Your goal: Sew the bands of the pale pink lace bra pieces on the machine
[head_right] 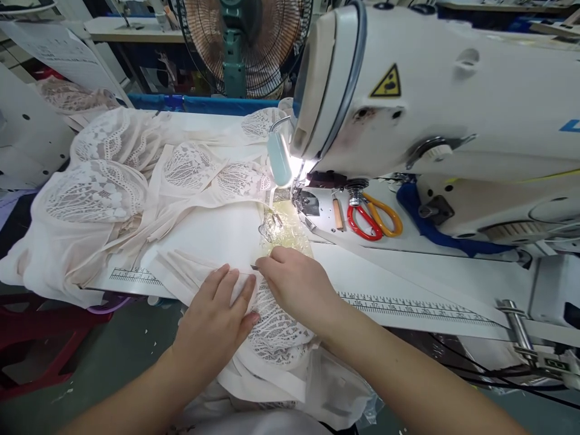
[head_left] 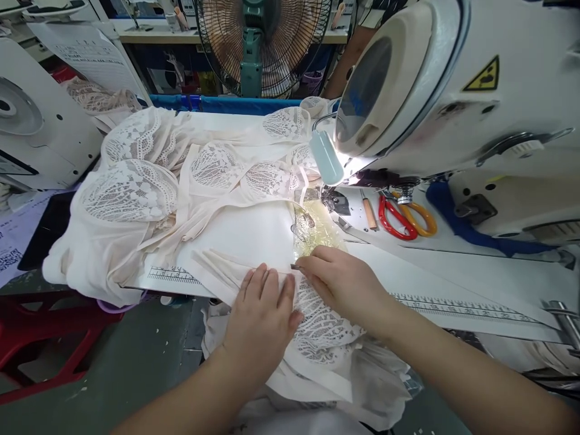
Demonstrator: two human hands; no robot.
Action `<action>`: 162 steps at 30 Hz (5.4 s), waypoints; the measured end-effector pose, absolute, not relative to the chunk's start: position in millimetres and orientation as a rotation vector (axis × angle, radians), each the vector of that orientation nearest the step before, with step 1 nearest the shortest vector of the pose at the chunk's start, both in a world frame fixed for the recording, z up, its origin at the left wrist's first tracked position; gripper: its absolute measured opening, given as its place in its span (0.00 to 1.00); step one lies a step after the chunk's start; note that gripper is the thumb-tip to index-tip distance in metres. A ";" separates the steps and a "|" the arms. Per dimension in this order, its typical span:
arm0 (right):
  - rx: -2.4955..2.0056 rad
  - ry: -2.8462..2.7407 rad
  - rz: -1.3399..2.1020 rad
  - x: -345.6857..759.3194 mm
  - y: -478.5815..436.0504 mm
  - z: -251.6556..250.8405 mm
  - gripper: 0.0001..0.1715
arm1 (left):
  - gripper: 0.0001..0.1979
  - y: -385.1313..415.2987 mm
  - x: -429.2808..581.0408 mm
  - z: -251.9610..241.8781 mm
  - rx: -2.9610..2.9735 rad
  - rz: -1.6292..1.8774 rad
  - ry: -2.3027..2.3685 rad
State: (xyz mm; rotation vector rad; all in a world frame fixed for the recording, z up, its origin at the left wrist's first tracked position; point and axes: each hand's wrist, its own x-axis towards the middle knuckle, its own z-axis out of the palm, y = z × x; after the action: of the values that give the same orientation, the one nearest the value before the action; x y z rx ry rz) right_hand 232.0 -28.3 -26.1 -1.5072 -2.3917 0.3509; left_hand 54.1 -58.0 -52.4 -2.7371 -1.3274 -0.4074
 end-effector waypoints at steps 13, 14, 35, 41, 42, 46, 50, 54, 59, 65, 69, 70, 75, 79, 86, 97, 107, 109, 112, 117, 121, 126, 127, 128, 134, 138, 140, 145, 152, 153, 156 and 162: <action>-1.439 -2.680 0.168 235.0 -22.8 -23.1 0.12 | 0.20 -57.3 54.9 -46.1 -2.746 -0.322 -1.328; -1.458 -2.708 0.163 237.9 -23.5 -20.6 0.12 | 0.20 -57.3 54.8 -45.8 -2.739 -0.325 -1.328; -1.438 -2.057 0.702 223.4 -33.8 -24.3 0.09 | 0.19 -54.9 38.6 -41.8 -2.686 -0.313 -1.347; -1.439 -2.323 0.464 219.3 -25.9 -30.3 0.14 | 0.18 -55.9 42.8 -36.8 -2.692 -0.153 -1.394; -1.439 -2.340 0.429 218.9 -25.4 -31.4 0.15 | 0.18 -56.0 43.4 -36.4 -2.692 -0.146 -1.397; -1.451 -2.373 0.362 216.0 -24.1 -33.4 0.16 | 0.18 -55.9 44.1 -36.0 -2.687 -0.153 -1.397; -1.491 -2.470 0.328 213.8 -22.1 -30.2 0.14 | 0.18 -55.3 44.0 -35.8 -2.687 -0.150 -1.410; -1.445 -2.601 0.245 219.8 -21.9 -27.4 0.14 | 0.18 -54.8 44.5 -36.2 -2.686 -0.159 -1.416; -1.423 -2.633 0.149 232.0 -26.4 -29.8 0.14 | 0.17 -54.5 45.1 -36.9 -2.670 -0.191 -1.411; -1.402 -2.542 0.173 236.7 -25.7 -28.1 0.16 | 0.17 -54.4 44.3 -35.9 -2.686 -0.160 -1.403; -1.386 -2.550 0.233 234.5 -23.5 -29.7 0.16 | 0.17 -54.0 44.2 -35.6 -2.676 -0.167 -1.403; -1.388 -2.559 0.244 233.8 -23.2 -30.6 0.16 | 0.17 -53.9 44.3 -35.5 -2.675 -0.171 -1.401; -1.370 -2.630 0.197 236.4 -22.9 -32.1 0.15 | 0.17 -53.2 45.0 -35.8 -2.666 -0.202 -1.381; -1.370 -2.606 0.205 247.6 -24.2 -28.3 0.13 | 0.17 -53.1 43.3 -36.2 -2.658 -0.208 -1.361; -1.490 -1.953 0.805 242.4 -42.4 -25.4 0.10 | 0.22 -37.0 21.4 -23.8 -2.729 -0.050 -1.285; -1.516 -2.043 0.644 217.7 -49.9 -23.6 0.09 | 0.18 -54.8 40.2 -41.7 -2.646 -0.291 -1.278; -1.474 -2.351 0.350 201.5 -26.4 -36.5 0.13 | 0.18 -60.2 42.5 -53.4 -2.668 -0.471 -1.423; -1.470 -2.400 0.318 200.6 -24.9 -36.7 0.13 | 0.19 -59.8 42.2 -53.2 -2.678 -0.458 -1.421; -1.441 -2.532 0.254 203.9 -23.9 -31.7 0.12 | 0.20 -60.1 42.6 -51.9 -2.690 -0.414 -1.429; -1.452 -2.672 0.229 219.3 -27.5 -20.1 0.12 | 0.21 -59.8 43.2 -49.5 -2.694 -0.382 -1.445; -1.459 -2.589 0.225 220.2 -28.1 -19.0 0.11 | 0.21 -59.0 44.0 -49.5 -2.698 -0.378 -1.452; -1.369 -2.470 0.253 203.3 -21.9 -31.9 0.12 | 0.22 -59.2 43.5 -51.0 -2.683 -0.378 -1.442; -1.368 -2.462 0.262 200.8 -20.7 -34.5 0.12 | 0.22 -59.2 43.3 -51.3 -2.683 -0.378 -1.437; -1.373 -2.460 0.272 199.1 -19.7 -36.3 0.12 | 0.22 -59.2 43.1 -51.4 -2.683 -0.378 -1.433; -1.405 -2.596 0.304 208.2 -20.6 -25.7 0.12 | 0.23 -58.7 43.5 -49.0 -2.684 -0.362 -1.438; -1.439 -2.587 0.318 218.6 -24.6 -18.3 0.11 | 0.24 -58.8 43.7 -46.9 -2.695 -0.341 -1.432; -1.444 -2.543 0.340 220.4 -25.7 -21.4 0.12 | 0.24 -58.9 43.6 -46.6 -2.698 -0.339 -1.430; -1.396 -2.482 0.310 218.9 -25.9 -34.7 0.16 | 0.23 -58.9 43.4 -45.6 -2.702 -0.343 -1.417; -1.478 -2.461 0.515 220.5 -24.0 -27.2 0.16 | 0.21 -57.6 42.3 -44.3 -2.703 -0.348 -1.385; -1.510 -2.461 0.553 223.3 -24.2 -24.9 0.15 | 0.21 -57.5 42.1 -44.2 -2.707 -0.345 -1.382; -1.516 -2.529 0.491 233.9 -26.9 -20.2 0.15 | 0.19 -57.2 42.2 -43.7 -2.724 -0.332 -1.384; -1.375 -2.539 0.322 234.3 -29.8 -24.5 0.15 | 0.19 -56.1 42.4 -43.9 -2.710 -0.315 -1.375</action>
State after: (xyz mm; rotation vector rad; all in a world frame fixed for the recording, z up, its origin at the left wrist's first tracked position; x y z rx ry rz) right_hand 234.3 -29.8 -24.5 -1.3747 -2.5386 0.3224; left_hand 42.4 -56.1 -43.9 -2.7104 -1.3745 -0.3154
